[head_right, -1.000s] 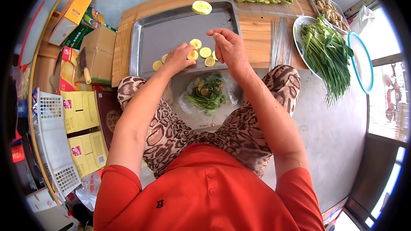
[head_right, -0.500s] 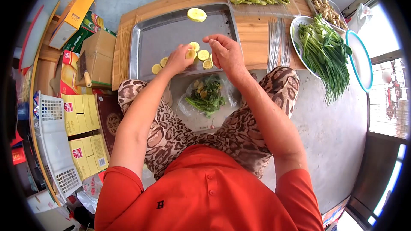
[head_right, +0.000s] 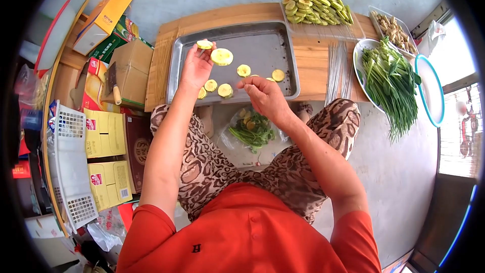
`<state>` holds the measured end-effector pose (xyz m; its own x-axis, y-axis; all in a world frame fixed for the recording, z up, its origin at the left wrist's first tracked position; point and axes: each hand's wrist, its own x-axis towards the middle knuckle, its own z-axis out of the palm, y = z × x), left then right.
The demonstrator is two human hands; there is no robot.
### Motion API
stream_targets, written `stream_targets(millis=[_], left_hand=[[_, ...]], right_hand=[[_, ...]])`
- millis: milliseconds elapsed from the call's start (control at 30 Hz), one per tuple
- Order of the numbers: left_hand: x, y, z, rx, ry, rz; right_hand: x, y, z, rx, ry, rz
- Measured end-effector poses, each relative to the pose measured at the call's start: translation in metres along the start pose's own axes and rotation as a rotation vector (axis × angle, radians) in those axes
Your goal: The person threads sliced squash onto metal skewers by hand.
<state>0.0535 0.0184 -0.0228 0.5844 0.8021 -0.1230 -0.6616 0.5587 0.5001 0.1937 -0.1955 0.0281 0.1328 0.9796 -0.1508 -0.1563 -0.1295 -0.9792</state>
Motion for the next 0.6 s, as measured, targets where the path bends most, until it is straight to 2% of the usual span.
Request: stream_targets(millis=[600], left_hand=[[0.0018,0.005,-0.0043,-0.128,-0.004,0.037]], right_hand=[[0.0016,-0.0009,0.0079,-0.048,-0.06,-0.005]])
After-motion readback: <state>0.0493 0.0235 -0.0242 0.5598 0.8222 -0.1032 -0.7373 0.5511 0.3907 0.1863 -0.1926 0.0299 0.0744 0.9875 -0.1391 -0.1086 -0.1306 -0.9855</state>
